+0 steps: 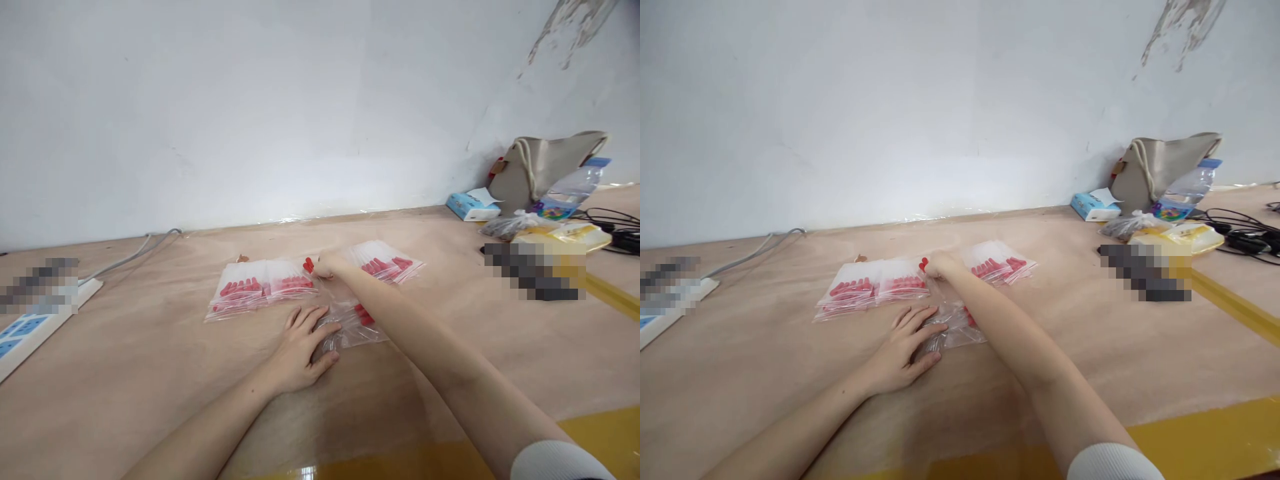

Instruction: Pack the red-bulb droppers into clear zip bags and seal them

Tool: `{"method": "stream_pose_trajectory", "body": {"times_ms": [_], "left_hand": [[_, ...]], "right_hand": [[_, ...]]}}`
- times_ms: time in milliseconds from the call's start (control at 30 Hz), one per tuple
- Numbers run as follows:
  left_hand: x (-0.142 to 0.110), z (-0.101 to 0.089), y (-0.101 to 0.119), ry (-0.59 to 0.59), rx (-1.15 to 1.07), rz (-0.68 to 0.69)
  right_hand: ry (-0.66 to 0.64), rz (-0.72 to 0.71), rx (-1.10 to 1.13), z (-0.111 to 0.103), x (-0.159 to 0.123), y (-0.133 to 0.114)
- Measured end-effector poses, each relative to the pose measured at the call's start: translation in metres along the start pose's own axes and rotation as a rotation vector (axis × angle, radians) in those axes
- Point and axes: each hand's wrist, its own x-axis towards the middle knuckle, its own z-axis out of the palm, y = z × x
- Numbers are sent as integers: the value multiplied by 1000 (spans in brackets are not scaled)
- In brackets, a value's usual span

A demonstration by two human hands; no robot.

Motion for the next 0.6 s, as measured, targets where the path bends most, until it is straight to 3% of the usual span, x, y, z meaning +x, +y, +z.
{"method": "stream_pose_trajectory", "body": {"times_ms": [167,333,433,600], "left_hand": [[0,-1,-1,-19,20,16],[0,-1,-2,-27,31,21],[0,-1,-3,-25,35,18],[0,-1,-4,-20,35,26]], "right_hand": [[44,-20,208,-29,-25,36],[399,-73,761,-55,-84,99],[532,-36,857,-56,-117,126],[525,49,978,-40,-142,139]]}}
